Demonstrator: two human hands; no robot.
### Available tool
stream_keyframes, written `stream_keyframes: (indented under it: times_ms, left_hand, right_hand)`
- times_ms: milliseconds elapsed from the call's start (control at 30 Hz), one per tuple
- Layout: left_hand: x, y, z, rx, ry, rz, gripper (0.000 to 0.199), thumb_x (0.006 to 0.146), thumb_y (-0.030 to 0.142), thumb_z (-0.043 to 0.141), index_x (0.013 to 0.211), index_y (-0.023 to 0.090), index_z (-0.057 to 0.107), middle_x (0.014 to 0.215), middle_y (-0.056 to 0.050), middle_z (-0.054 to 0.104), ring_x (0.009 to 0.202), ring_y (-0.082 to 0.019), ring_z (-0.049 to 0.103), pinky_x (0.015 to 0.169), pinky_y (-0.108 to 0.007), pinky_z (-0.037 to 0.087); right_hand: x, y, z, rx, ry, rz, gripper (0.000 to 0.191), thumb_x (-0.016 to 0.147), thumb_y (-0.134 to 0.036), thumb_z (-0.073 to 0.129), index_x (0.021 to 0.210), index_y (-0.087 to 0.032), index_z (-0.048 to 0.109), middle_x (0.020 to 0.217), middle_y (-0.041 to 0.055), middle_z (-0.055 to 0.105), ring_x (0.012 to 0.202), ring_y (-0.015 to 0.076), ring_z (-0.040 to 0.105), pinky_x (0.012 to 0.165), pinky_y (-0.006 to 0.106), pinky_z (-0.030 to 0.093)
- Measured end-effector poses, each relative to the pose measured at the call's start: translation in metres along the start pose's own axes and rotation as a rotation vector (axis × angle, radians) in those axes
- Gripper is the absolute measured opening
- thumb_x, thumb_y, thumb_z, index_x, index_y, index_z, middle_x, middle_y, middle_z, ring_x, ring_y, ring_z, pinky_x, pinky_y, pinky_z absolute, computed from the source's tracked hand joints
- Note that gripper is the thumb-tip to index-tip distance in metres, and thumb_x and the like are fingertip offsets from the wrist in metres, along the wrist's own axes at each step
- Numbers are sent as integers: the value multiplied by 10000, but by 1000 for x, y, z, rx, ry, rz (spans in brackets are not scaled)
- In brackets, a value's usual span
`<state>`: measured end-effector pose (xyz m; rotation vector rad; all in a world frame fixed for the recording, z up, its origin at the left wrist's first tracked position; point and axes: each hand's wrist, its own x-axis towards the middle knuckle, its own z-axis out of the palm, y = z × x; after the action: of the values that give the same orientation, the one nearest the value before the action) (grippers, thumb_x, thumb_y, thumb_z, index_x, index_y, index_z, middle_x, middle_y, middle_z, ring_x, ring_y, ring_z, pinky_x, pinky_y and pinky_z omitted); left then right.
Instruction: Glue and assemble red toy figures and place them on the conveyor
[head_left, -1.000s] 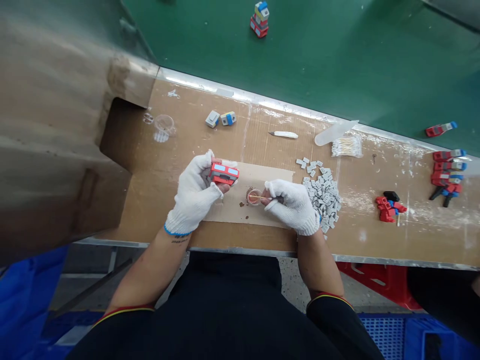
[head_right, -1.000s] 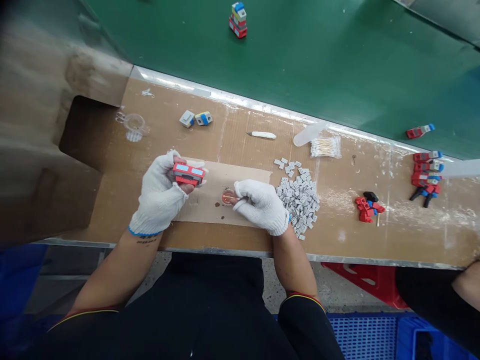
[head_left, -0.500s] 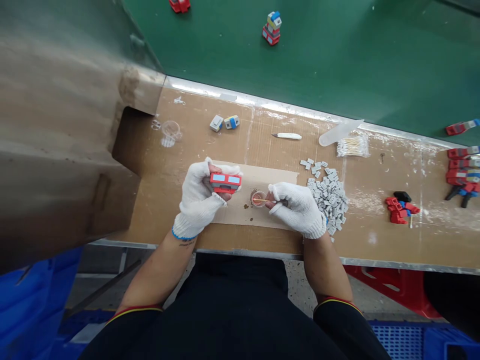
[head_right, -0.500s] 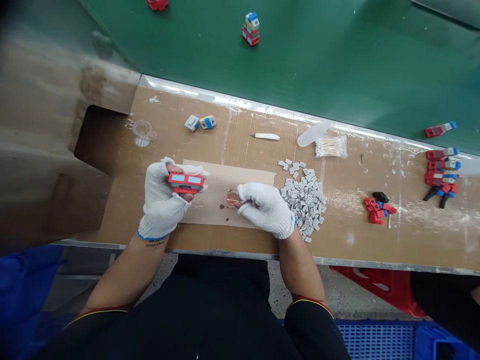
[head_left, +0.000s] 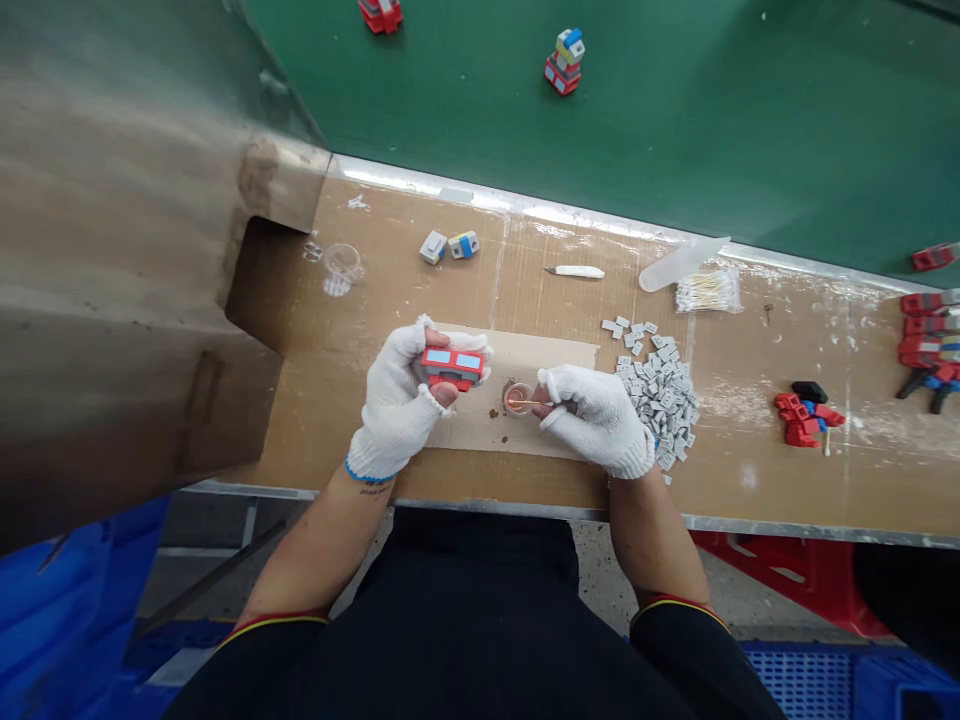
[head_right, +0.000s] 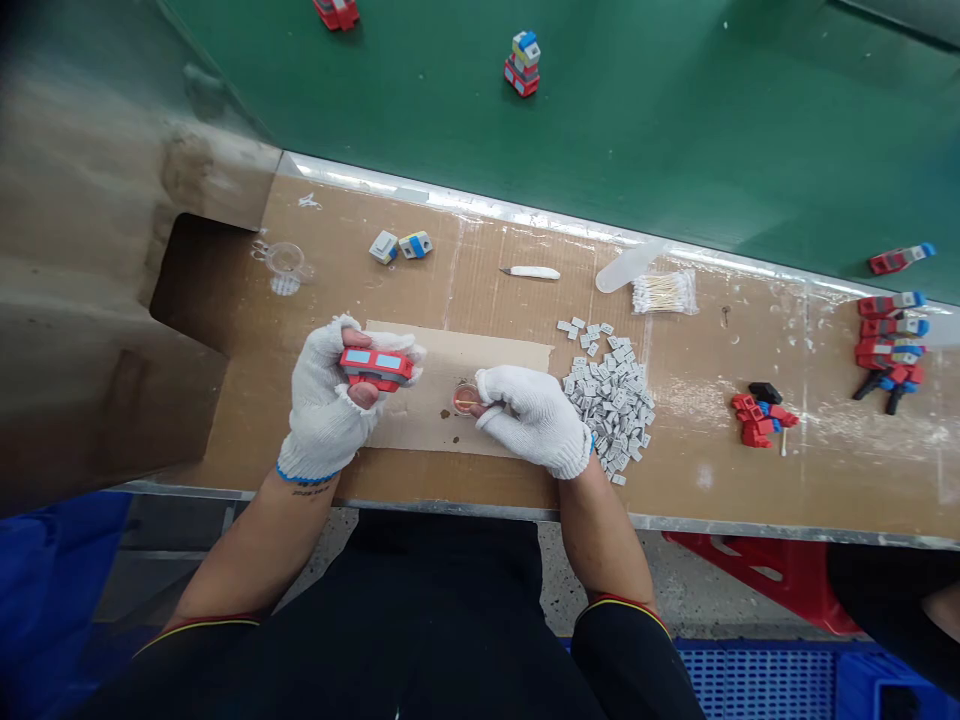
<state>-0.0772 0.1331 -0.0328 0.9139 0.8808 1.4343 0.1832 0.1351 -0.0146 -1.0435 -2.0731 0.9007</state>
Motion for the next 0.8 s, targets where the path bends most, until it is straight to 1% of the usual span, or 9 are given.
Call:
stream_keyframes:
  times_ms: [67, 167, 267, 367, 433, 533, 600, 667, 800]
  left_hand:
    - [0, 1, 0, 7, 5, 1, 557, 841, 598, 1111, 1094, 237, 771, 1073, -85, 933, 901, -316, 943, 792, -434, 807]
    - [-2, 1, -2, 44, 29, -4, 580, 812, 588, 1129, 1076, 224, 762, 1058, -104, 930, 878, -328, 939, 787, -447, 809]
    - [-3, 0, -2, 67, 30, 6, 555, 827, 563, 1116, 1088, 230, 757, 1080, -111, 933, 936, -360, 940, 798, -488, 816]
    - [-2, -3, 0, 43, 58, 10, 570, 823, 563, 1117, 1125, 233, 764, 1098, -121, 925, 998, -395, 938, 774, -499, 806]
    - [0, -5, 1, 27, 78, 0, 614, 812, 604, 1117, 1153, 236, 763, 1131, -115, 920, 1028, -385, 935, 813, -495, 805]
    - [3, -8, -1, 34, 78, -33, 634, 851, 635, 1082, 1244, 254, 762, 1235, -95, 915, 1108, -331, 923, 941, -466, 799]
    - [4, -11, -5, 65, 70, -62, 649, 859, 596, 1079, 1313, 265, 756, 1306, -96, 906, 1161, -312, 908, 997, -442, 785]
    - [5, -15, -9, 99, 88, -85, 653, 849, 523, 1083, 1346, 262, 749, 1343, -106, 894, 1198, -314, 895, 1028, -434, 772]
    - [9, -23, -15, 109, 170, -111, 563, 840, 372, 1045, 1305, 249, 752, 1304, -94, 886, 1206, -298, 885, 1040, -415, 753]
  right_hand:
    - [0, 0, 0, -6, 1, -10, 298, 1104, -255, 749, 820, -252, 660, 780, -18, 701, 696, 139, 619, 703, 285, 515]
    - [-1, 1, 0, -15, 6, 4, 264, 1089, -269, 775, 843, -253, 679, 802, -16, 718, 705, 141, 625, 712, 288, 532]
    - [-2, 2, 0, -9, 7, 25, 229, 1080, -278, 775, 868, -253, 692, 830, -8, 741, 720, 146, 640, 724, 296, 543]
    - [0, 0, 0, -19, -10, 35, 279, 1099, -282, 736, 829, -253, 670, 794, -10, 716, 704, 142, 622, 709, 292, 528]
    - [1, -1, 0, -22, -3, 25, 300, 1105, -268, 719, 813, -251, 656, 780, -12, 707, 694, 136, 616, 699, 285, 522]
    - [0, 0, 0, -19, 25, 4, 236, 1088, -226, 728, 856, -250, 691, 816, -7, 743, 708, 137, 649, 718, 281, 552]
    - [-2, 2, 1, -11, 36, 7, 196, 1078, -211, 730, 886, -252, 718, 850, 2, 776, 743, 150, 694, 755, 292, 591]
    - [-4, 5, 1, -1, 39, 13, 174, 1076, -206, 731, 910, -255, 742, 885, 13, 808, 777, 163, 733, 795, 307, 628]
    - [-5, 9, 1, 18, 47, -7, 115, 1071, -204, 745, 977, -258, 784, 960, 26, 863, 815, 174, 786, 847, 325, 679]
